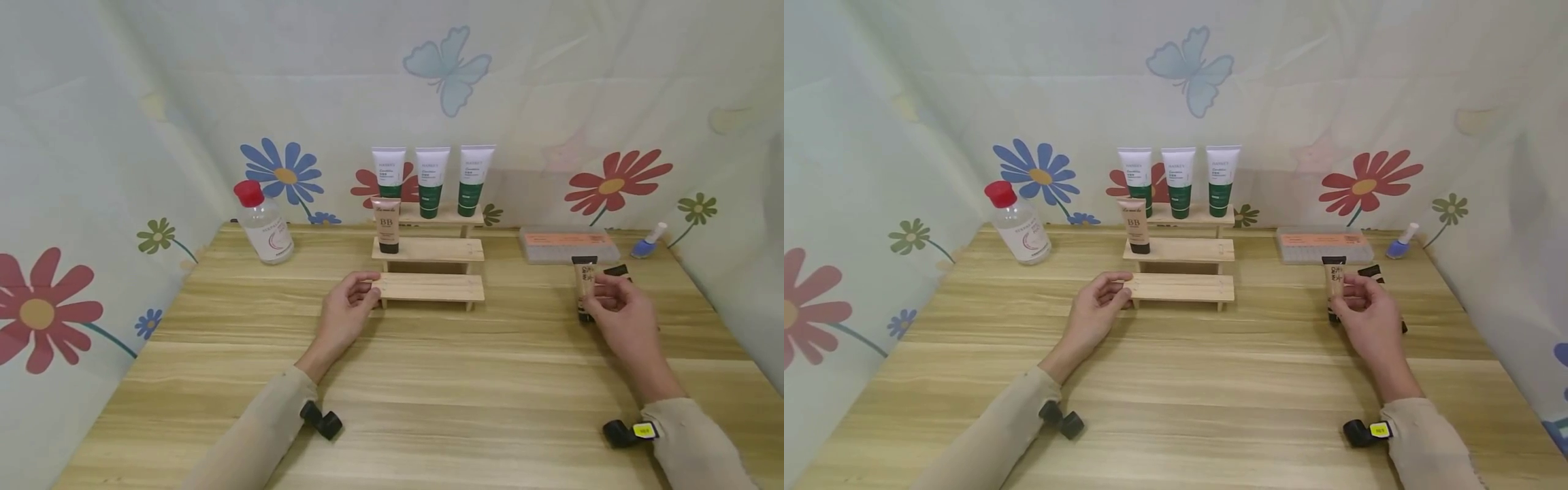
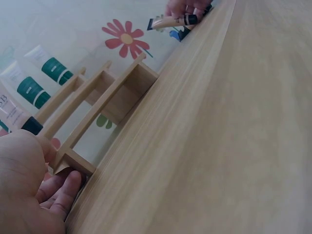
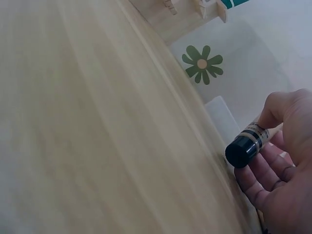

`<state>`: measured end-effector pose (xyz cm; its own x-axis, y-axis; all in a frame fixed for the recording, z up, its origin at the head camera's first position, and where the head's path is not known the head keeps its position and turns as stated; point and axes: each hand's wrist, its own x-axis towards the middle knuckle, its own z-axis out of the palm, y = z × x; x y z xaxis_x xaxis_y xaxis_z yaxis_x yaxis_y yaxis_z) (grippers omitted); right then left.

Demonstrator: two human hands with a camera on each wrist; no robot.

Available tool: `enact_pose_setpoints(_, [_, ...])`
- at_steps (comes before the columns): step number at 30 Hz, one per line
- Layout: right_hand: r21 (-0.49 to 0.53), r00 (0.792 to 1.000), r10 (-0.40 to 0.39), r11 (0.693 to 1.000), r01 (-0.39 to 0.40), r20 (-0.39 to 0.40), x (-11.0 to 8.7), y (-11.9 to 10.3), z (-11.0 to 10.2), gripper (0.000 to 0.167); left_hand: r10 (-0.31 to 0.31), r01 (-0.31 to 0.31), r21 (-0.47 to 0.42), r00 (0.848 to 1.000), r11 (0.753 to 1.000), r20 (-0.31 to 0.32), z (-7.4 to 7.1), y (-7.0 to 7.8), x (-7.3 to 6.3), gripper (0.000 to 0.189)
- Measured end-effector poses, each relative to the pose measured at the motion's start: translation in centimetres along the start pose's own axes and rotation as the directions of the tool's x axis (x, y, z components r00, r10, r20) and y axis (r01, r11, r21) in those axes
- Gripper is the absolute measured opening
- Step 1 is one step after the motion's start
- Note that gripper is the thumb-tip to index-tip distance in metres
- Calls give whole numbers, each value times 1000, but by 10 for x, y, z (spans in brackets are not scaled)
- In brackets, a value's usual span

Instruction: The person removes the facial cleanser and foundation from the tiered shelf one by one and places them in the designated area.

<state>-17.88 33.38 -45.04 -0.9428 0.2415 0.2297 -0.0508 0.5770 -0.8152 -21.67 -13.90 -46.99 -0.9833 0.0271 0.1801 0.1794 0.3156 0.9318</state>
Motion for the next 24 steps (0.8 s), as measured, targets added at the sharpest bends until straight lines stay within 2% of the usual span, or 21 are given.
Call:
enact_pose_setpoints(4, [-38,1000,-3,999,3,8,-2,4,1,49,1,-1,0,1000,1000,2,0,1,-1,23])
enact_pose_setpoints(13, [-81,998,-44,996,41,-38,-1,7,6,44,10,-10,-1,1000,1000,0,-1,1,0,24])
enact_pose_setpoints(24, [-129,998,-56,990,51,-31,-3,10,7,41,-1,1,-1,1000,1000,2,0,-1,1,24])
